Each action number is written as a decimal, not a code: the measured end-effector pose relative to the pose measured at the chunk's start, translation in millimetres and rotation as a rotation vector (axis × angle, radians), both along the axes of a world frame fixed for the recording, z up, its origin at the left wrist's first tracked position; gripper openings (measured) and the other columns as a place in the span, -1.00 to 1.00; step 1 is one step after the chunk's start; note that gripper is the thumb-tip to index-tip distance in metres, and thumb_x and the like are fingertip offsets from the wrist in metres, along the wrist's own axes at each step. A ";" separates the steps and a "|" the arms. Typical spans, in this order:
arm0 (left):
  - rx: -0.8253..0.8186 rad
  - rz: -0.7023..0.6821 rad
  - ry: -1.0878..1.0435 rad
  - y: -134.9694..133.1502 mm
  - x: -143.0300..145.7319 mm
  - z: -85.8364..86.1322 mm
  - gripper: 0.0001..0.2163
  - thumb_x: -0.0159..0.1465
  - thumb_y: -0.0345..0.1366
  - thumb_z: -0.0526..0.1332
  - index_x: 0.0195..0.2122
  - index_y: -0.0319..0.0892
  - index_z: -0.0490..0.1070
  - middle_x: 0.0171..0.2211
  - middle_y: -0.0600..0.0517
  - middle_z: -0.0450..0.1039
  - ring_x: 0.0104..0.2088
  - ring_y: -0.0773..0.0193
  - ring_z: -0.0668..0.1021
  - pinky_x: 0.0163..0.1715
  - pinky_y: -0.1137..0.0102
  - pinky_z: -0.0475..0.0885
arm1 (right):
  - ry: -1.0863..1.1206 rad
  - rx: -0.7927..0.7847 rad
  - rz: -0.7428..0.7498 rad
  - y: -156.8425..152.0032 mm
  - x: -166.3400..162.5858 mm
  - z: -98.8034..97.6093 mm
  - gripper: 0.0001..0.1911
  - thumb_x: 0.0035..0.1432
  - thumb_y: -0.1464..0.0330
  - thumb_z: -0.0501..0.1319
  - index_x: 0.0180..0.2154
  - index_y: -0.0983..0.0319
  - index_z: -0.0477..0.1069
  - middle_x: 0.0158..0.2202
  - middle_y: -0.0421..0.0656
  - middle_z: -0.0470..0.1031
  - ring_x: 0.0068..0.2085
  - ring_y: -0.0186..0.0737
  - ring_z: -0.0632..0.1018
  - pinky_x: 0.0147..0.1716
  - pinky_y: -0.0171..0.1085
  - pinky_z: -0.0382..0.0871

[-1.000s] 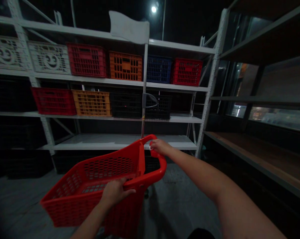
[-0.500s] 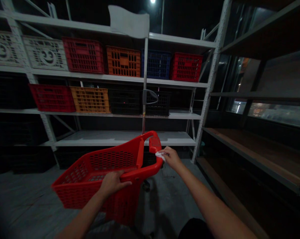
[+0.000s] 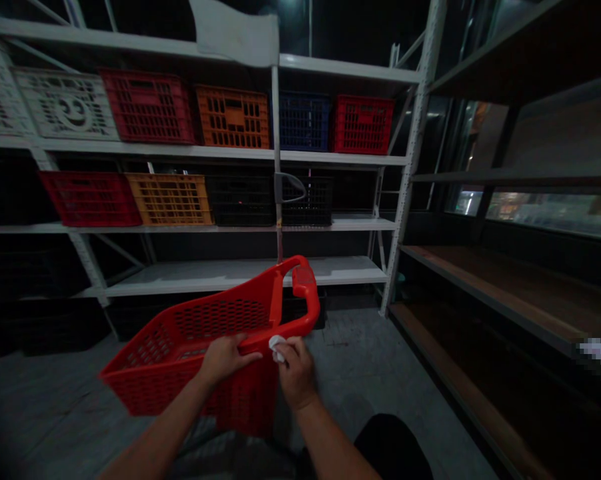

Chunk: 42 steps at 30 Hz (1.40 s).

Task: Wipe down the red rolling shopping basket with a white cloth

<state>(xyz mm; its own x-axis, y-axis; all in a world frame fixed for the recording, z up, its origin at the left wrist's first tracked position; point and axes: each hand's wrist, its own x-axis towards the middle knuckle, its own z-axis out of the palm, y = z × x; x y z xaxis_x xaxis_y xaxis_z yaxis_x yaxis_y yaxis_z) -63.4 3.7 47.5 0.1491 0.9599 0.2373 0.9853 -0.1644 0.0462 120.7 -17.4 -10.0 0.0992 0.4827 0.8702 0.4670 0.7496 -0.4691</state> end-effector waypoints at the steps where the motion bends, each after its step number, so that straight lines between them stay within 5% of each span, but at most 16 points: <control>1: 0.003 0.001 0.006 -0.7 0.2 -0.4 -0.42 -0.03 0.27 -0.04 -0.25 -0.10 0.39 -0.39 -0.06 0.51 -0.30 0.12 0.52 -0.32 0.38 0.32 | -0.058 0.040 -0.010 0.6 0.5 -0.8 -0.78 0.05 0.52 0.08 -0.30 0.18 0.43 -0.37 -0.17 0.32 -0.33 -0.33 0.40 -0.34 -0.35 0.32; 5: 0.004 0.008 0.015 -4.0 1.5 -1.2 -0.45 0.02 0.24 -0.07 -0.27 -0.09 0.40 -0.39 -0.06 0.52 -0.29 0.13 0.53 -0.31 0.39 0.32 | 0.011 0.100 -0.144 4.5 28.0 10.6 -0.77 0.05 0.53 0.08 -0.28 0.18 0.42 -0.34 -0.14 0.31 -0.30 -0.29 0.40 -0.33 -0.32 0.33; 9: 0.003 0.006 0.003 -6.9 2.2 -0.6 -0.45 0.01 0.23 -0.05 -0.23 -0.08 0.39 -0.37 -0.05 0.52 -0.26 0.13 0.52 -0.28 0.38 0.32 | 0.190 -0.049 -0.208 17.8 68.2 43.1 -0.83 0.07 0.44 0.08 -0.30 0.20 0.41 -0.30 -0.09 0.32 -0.23 -0.22 0.39 -0.26 -0.26 0.31; 13: -0.019 0.005 -0.011 -7.5 -2.4 -0.9 -0.45 -0.02 0.24 0.00 -0.21 -0.07 0.38 -0.35 -0.03 0.52 -0.26 0.14 0.52 -0.27 0.40 0.32 | 0.153 -0.174 -0.013 32.1 82.8 69.2 -0.80 0.07 0.42 0.05 -0.33 0.23 0.44 -0.29 -0.09 0.36 -0.22 -0.22 0.41 -0.25 -0.29 0.29; 22: 0.007 -0.177 -0.038 -3.7 -41.1 -4.7 -0.43 0.01 0.21 0.00 -0.17 -0.14 0.36 -0.25 -0.05 0.49 -0.21 0.15 0.49 -0.22 0.40 0.31 | -0.057 -0.262 0.326 -2.8 64.8 82.7 -0.82 0.04 0.44 0.13 -0.34 0.18 0.48 -0.37 -0.17 0.35 -0.32 -0.29 0.41 -0.35 -0.35 0.27; 29: 0.068 -0.177 -0.067 -9.7 -62.7 2.5 -0.55 0.21 0.02 -0.18 -0.31 -0.15 0.38 -0.29 -0.04 0.47 -0.22 0.22 0.47 -0.20 0.42 0.28 | -0.185 -0.249 0.164 69.4 64.1 110.0 -0.80 -0.02 0.53 0.11 -0.40 0.23 0.48 -0.40 -0.15 0.38 -0.34 -0.27 0.41 -0.32 -0.31 0.28; 34: 0.218 -0.007 -0.167 -36.5 -7.5 42.6 -0.53 0.24 -0.01 -0.27 -0.34 -0.13 0.35 -0.35 -0.01 0.45 -0.30 0.27 0.48 -0.32 0.42 0.28 | -0.133 -0.285 -0.124 82.3 32.6 114.7 -0.82 0.01 0.51 0.08 -0.49 0.24 0.44 -0.44 -0.11 0.39 -0.36 -0.22 0.40 -0.31 -0.28 0.26; 38: 0.180 -0.016 -0.115 -52.3 60.1 66.3 -0.50 0.17 0.11 -0.21 -0.32 -0.15 0.34 -0.38 -0.05 0.46 -0.36 0.20 0.50 -0.40 0.38 0.30 | -0.194 -0.261 0.068 59.8 14.3 105.1 -0.82 0.01 0.50 0.10 -0.45 0.22 0.46 -0.42 -0.15 0.42 -0.36 -0.27 0.42 -0.32 -0.32 0.27; 42: 0.156 0.070 -0.058 -55.3 81.2 67.3 -0.40 0.14 0.16 -0.25 -0.30 -0.25 0.35 -0.43 -0.16 0.46 -0.39 0.08 0.52 -0.43 0.30 0.32 | -0.269 -0.277 0.315 45.7 13.0 108.1 -0.82 0.01 0.49 0.13 -0.37 0.21 0.49 -0.41 -0.18 0.43 -0.36 -0.30 0.44 -0.35 -0.36 0.29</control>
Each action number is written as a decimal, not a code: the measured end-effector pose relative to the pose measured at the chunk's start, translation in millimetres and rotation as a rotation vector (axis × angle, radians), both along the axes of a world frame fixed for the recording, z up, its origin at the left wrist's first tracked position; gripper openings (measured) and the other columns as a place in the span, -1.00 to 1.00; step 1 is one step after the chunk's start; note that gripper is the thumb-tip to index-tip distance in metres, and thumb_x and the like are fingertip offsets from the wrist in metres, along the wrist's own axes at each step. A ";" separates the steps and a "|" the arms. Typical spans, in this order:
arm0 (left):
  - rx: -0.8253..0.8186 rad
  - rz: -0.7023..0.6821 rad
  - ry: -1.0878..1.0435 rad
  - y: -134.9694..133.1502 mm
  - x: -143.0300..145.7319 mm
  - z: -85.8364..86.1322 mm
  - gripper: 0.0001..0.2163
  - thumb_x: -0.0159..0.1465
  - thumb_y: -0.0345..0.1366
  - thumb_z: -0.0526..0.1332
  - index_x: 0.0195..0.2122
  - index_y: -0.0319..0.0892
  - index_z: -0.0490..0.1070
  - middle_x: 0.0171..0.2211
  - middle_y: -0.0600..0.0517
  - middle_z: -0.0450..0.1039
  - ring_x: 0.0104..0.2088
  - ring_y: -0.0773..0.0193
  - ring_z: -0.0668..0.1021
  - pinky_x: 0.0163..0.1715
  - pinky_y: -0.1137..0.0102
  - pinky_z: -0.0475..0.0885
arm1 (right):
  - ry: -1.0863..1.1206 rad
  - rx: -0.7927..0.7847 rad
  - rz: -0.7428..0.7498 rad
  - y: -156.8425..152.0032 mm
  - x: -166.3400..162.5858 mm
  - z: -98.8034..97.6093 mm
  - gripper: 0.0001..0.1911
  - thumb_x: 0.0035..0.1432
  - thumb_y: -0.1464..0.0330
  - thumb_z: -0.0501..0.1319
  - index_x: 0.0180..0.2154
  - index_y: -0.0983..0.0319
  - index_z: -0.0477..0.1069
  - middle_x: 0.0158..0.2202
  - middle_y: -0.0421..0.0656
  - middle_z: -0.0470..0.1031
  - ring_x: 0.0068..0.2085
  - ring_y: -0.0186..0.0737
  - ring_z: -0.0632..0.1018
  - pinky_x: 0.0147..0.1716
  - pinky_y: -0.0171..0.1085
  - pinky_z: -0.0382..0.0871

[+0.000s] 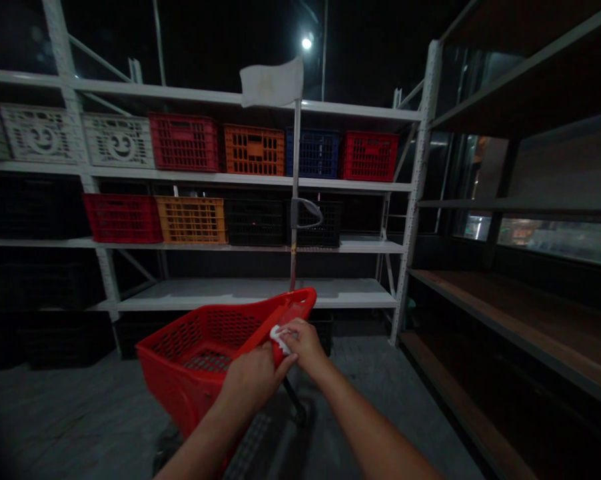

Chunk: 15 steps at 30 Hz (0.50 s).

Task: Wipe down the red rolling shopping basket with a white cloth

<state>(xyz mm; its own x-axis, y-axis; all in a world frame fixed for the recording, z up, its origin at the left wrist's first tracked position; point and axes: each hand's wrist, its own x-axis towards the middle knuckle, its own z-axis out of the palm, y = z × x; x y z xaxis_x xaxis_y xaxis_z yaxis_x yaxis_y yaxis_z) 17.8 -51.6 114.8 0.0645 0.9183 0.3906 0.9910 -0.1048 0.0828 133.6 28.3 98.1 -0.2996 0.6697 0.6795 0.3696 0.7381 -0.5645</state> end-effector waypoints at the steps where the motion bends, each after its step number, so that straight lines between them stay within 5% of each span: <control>1: -0.010 0.013 0.012 -0.9 -3.2 -1.6 -0.39 0.15 0.15 -0.26 -0.30 -0.27 0.35 -0.46 -0.17 0.45 -0.41 0.07 0.52 -0.44 0.29 0.32 | -0.016 0.012 0.017 1.6 2.3 4.4 -0.81 0.01 0.50 0.13 -0.35 0.20 0.49 -0.40 -0.18 0.43 -0.35 -0.31 0.44 -0.35 -0.37 0.29; 7: -0.050 -0.005 0.076 -13.9 -37.6 -2.5 -0.48 0.19 0.05 -0.18 -0.26 -0.29 0.35 -0.46 -0.17 0.44 -0.39 0.08 0.52 -0.42 0.29 0.34 | -0.204 0.172 -0.156 29.3 4.8 26.8 -0.73 0.00 0.57 0.09 -0.35 0.19 0.50 -0.31 -0.12 0.49 -0.25 -0.23 0.44 -0.20 -0.24 0.27; 13: -0.122 0.012 0.040 -17.9 -52.0 0.8 -0.50 0.18 0.06 -0.16 -0.24 -0.25 0.35 -0.44 -0.17 0.46 -0.39 0.08 0.52 -0.42 0.29 0.35 | -0.366 0.268 0.244 4.1 -27.7 15.9 -0.68 0.07 0.53 0.07 -0.20 0.11 0.46 -0.21 -0.19 0.51 -0.20 -0.25 0.45 -0.20 -0.26 0.30; 15: -0.114 0.017 0.035 -17.6 -54.9 -1.4 -0.49 0.18 0.07 -0.17 -0.22 -0.25 0.34 -0.44 -0.18 0.45 -0.39 0.07 0.52 -0.42 0.27 0.34 | -0.389 0.284 0.248 10.1 -23.8 18.1 -0.68 0.08 0.52 0.07 -0.19 0.13 0.47 -0.19 -0.17 0.51 -0.19 -0.24 0.45 -0.20 -0.27 0.31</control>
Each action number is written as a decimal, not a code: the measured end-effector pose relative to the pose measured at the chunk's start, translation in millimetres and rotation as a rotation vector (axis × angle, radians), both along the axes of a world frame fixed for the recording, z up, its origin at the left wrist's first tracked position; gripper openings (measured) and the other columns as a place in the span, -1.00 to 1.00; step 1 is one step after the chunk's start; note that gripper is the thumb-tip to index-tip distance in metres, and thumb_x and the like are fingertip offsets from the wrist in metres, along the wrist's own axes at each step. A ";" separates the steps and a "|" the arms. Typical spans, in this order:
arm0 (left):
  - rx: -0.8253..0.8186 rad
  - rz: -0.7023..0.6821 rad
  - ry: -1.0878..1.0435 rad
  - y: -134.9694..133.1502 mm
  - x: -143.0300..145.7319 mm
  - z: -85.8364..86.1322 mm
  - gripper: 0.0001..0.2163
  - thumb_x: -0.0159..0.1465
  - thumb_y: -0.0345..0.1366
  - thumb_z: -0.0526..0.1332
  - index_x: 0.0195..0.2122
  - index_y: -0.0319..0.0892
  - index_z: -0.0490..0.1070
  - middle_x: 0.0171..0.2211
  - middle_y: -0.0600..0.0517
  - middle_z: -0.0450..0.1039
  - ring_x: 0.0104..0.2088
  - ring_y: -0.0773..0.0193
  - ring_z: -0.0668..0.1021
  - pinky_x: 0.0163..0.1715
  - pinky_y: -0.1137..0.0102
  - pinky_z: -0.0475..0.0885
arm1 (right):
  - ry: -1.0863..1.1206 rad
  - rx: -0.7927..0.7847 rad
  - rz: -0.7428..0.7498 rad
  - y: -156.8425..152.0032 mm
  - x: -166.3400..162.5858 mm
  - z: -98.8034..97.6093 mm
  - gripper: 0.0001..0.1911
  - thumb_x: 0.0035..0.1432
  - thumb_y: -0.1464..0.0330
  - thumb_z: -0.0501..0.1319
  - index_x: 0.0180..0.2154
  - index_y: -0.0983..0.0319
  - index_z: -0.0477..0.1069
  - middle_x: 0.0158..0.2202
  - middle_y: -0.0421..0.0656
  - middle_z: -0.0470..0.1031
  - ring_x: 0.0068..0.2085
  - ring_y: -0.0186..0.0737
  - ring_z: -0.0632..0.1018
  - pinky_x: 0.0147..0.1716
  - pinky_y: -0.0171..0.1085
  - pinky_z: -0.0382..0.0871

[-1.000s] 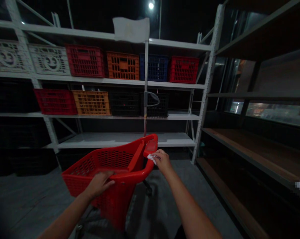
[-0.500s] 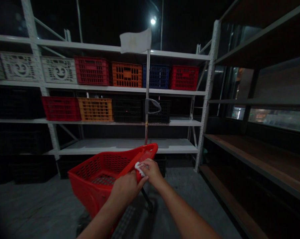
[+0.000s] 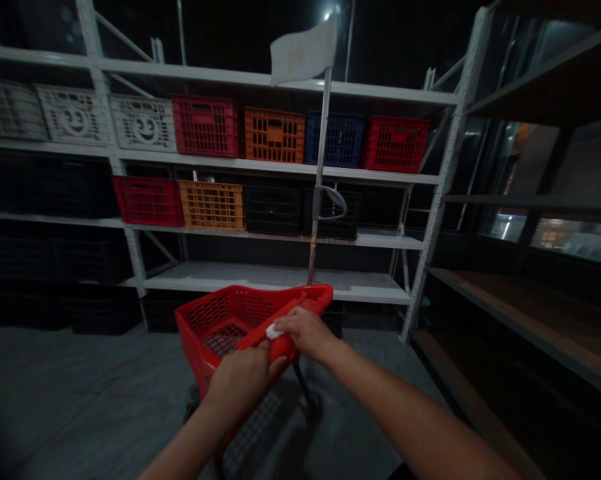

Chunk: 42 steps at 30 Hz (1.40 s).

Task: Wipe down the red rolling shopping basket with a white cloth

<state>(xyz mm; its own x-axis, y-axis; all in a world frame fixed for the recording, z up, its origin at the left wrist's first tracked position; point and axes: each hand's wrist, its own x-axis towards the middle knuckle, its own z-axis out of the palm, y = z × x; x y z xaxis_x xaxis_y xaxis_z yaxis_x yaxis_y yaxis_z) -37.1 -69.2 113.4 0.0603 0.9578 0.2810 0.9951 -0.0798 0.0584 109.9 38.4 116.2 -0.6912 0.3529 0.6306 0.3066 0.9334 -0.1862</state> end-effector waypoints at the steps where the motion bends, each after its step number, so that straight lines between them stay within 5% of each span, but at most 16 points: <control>1: 0.003 0.000 -0.001 0.0 -1.2 -1.2 -0.48 0.18 0.07 -0.17 -0.21 -0.26 0.34 -0.44 -0.19 0.45 -0.39 0.06 0.52 -0.42 0.26 0.34 | 0.007 -0.004 -0.057 8.0 5.1 1.9 -0.70 0.08 0.51 0.07 -0.21 0.15 0.48 -0.21 -0.15 0.51 -0.20 -0.23 0.46 -0.20 -0.27 0.31; 6: 0.018 -0.013 0.013 0.3 -4.0 -3.6 -0.50 0.18 0.06 -0.16 -0.22 -0.26 0.33 -0.46 -0.18 0.45 -0.40 0.03 0.51 -0.43 0.25 0.33 | 0.082 -0.072 -0.433 40.5 23.4 4.1 -0.73 0.05 0.51 0.07 -0.30 0.20 0.52 -0.31 -0.10 0.54 -0.27 -0.18 0.49 -0.22 -0.21 0.33; 13: 0.019 -0.016 0.017 -0.3 -4.7 -2.2 -0.51 0.19 0.05 -0.16 -0.24 -0.26 0.33 -0.44 -0.17 0.44 -0.41 0.05 0.51 -0.44 0.25 0.33 | -0.101 -0.101 0.054 25.0 -5.8 16.9 -0.63 0.01 0.57 0.04 -0.21 0.15 0.47 -0.23 -0.20 0.52 -0.18 -0.29 0.47 -0.14 -0.30 0.28; 19: 0.031 -0.010 0.047 -2.6 -5.1 -1.2 -0.56 0.19 0.01 -0.12 -0.22 -0.26 0.33 -0.46 -0.16 0.46 -0.42 0.03 0.52 -0.46 0.25 0.35 | -0.349 -0.311 -0.034 78.7 -17.2 41.0 -0.69 -0.13 0.63 0.08 -0.49 0.18 0.50 -0.52 -0.29 0.51 -0.46 -0.35 0.46 -0.38 -0.41 0.26; 25: 0.063 -0.012 0.059 -4.4 -10.1 1.9 -0.56 0.21 -0.01 -0.14 -0.21 -0.24 0.34 -0.43 -0.14 0.47 -0.40 0.06 0.52 -0.43 0.26 0.36 | -0.759 -0.592 0.228 62.7 -71.7 40.7 -0.83 0.04 0.50 0.07 -0.41 0.30 0.43 -0.48 -0.28 0.43 -0.46 -0.42 0.37 -0.42 -0.46 0.21; 27: 0.048 -0.017 0.066 -4.8 -13.1 3.3 -0.56 0.21 -0.01 -0.14 -0.18 -0.24 0.33 -0.43 -0.14 0.47 -0.40 0.06 0.52 -0.43 0.26 0.36 | -0.804 -0.600 0.214 62.3 -74.1 45.3 -0.83 0.06 0.50 0.06 -0.39 0.31 0.42 -0.47 -0.28 0.41 -0.46 -0.43 0.35 -0.42 -0.47 0.20; 33: 0.007 0.009 0.068 -4.1 -21.9 4.2 -0.57 0.19 0.01 -0.11 -0.23 -0.23 0.34 -0.44 -0.15 0.47 -0.37 0.06 0.53 -0.40 0.24 0.37 | -0.833 -0.456 -0.165 85.7 -37.8 69.0 -0.79 -0.01 0.53 0.06 -0.37 0.32 0.46 -0.56 -0.26 0.39 -0.58 -0.43 0.26 -0.53 -0.42 0.12; 42: -0.012 -0.013 0.057 -0.4 -26.8 6.4 -0.52 0.20 0.02 -0.17 -0.17 -0.24 0.34 -0.39 -0.18 0.46 -0.34 0.08 0.52 -0.34 0.24 0.36 | -0.771 -0.425 0.065 54.0 -60.9 58.7 -0.75 0.07 0.49 0.03 -0.31 0.25 0.46 -0.40 -0.26 0.47 -0.43 -0.42 0.37 -0.42 -0.47 0.17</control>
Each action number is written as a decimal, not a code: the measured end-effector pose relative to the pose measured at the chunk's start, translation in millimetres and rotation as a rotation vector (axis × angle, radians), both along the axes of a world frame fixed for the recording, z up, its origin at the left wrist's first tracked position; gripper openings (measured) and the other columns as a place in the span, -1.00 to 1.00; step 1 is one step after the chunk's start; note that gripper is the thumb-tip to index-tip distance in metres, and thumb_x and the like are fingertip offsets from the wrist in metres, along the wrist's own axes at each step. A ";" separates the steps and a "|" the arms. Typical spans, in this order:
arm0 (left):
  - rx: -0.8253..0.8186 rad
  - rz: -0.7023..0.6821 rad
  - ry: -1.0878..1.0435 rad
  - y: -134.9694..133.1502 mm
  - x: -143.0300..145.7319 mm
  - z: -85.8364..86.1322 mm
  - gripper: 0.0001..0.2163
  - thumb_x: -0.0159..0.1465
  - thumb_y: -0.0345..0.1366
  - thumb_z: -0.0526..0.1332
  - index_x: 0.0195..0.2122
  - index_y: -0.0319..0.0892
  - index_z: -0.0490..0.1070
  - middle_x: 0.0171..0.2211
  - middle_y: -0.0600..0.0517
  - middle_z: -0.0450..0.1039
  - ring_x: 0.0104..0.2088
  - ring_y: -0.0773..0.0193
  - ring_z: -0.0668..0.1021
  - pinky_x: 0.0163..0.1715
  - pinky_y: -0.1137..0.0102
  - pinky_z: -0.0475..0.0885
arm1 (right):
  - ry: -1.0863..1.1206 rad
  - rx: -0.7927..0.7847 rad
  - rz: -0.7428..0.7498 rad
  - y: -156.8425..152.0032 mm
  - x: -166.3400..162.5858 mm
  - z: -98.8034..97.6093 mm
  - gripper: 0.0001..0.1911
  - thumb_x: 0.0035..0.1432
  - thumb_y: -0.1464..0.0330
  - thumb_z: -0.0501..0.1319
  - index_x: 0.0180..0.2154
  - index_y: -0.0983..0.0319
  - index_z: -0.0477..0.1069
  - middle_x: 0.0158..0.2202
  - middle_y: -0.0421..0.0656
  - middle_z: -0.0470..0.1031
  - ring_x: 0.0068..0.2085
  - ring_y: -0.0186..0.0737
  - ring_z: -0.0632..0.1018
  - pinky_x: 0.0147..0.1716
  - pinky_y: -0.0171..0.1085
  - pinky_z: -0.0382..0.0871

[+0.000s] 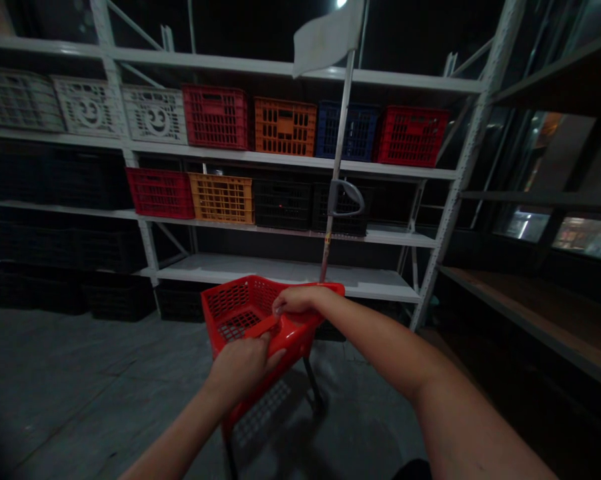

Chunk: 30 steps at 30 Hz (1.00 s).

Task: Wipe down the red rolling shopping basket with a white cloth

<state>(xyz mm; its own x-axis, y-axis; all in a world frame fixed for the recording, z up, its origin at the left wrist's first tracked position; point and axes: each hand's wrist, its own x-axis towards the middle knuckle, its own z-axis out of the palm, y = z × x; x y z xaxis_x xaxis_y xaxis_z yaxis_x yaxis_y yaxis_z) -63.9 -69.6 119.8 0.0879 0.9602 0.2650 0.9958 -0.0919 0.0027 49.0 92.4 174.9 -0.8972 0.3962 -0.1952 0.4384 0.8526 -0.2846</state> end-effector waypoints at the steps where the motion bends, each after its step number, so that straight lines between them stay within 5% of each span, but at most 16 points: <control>1: -0.007 0.005 -0.002 -0.1 -0.5 0.2 -0.52 0.20 0.01 -0.17 -0.15 -0.23 0.34 -0.39 -0.17 0.47 -0.34 0.08 0.52 -0.33 0.24 0.36 | 0.001 0.017 -0.032 4.7 3.4 -0.1 -0.76 0.07 0.48 0.03 -0.30 0.26 0.46 -0.40 -0.26 0.47 -0.45 -0.42 0.37 -0.43 -0.47 0.17; 7: 0.007 0.005 0.001 1.0 -4.6 -0.1 -0.52 0.19 0.04 -0.16 -0.13 -0.19 0.33 -0.42 -0.13 0.48 -0.36 0.07 0.52 -0.37 0.22 0.37 | 0.018 0.198 -0.273 42.3 44.0 3.8 -0.79 0.05 0.46 0.08 -0.34 0.28 0.48 -0.45 -0.21 0.49 -0.48 -0.39 0.39 -0.49 -0.46 0.16; 13: -0.017 0.037 -0.004 3.6 -7.6 2.0 -0.51 0.18 0.05 -0.15 -0.15 -0.18 0.35 -0.37 -0.15 0.48 -0.32 0.05 0.52 -0.33 0.21 0.36 | 0.117 0.364 -0.441 27.6 80.0 -10.6 -0.73 0.14 0.41 0.00 -0.33 0.29 0.47 -0.33 -0.06 0.51 -0.34 -0.25 0.47 -0.37 -0.39 0.21; 19: -0.015 0.009 0.011 4.1 -6.1 5.3 -0.51 0.18 0.05 -0.17 -0.15 -0.17 0.34 -0.38 -0.15 0.48 -0.33 0.05 0.52 -0.33 0.21 0.36 | 0.595 0.521 -0.678 -30.6 87.7 -59.9 -0.69 0.15 0.43 -0.04 -0.16 0.22 0.41 -0.19 -0.09 0.49 -0.16 -0.20 0.48 -0.15 -0.31 0.27; 24: -0.042 0.016 0.014 6.9 2.7 8.0 -0.49 0.19 0.05 -0.19 -0.16 -0.21 0.35 -0.36 -0.17 0.48 -0.31 0.06 0.51 -0.31 0.23 0.34 | 1.168 0.464 -0.545 -90.9 54.4 -120.5 -0.59 0.16 0.51 -0.11 -0.03 0.16 0.32 0.00 -0.17 0.36 0.07 -0.29 0.31 0.06 -0.23 0.16; 27: -0.034 0.020 0.034 8.8 8.8 9.2 -0.50 0.20 0.01 -0.21 -0.21 -0.23 0.36 -0.36 -0.17 0.48 -0.32 0.08 0.52 -0.31 0.25 0.34 | 1.296 0.439 -0.522 -115.6 27.6 -147.5 -0.57 0.16 0.51 -0.11 0.00 0.12 0.29 0.03 -0.16 0.32 0.10 -0.26 0.26 0.07 -0.15 0.15; 30: -0.014 0.011 0.063 9.2 11.9 10.1 -0.54 0.20 -0.02 -0.19 -0.23 -0.23 0.35 -0.37 -0.16 0.48 -0.32 0.06 0.52 -0.33 0.25 0.34 | 1.379 0.377 -0.708 -121.6 8.4 -157.6 -0.65 0.13 0.48 -0.05 -0.11 0.13 0.37 -0.04 -0.11 0.33 0.01 -0.23 0.33 0.00 -0.17 0.20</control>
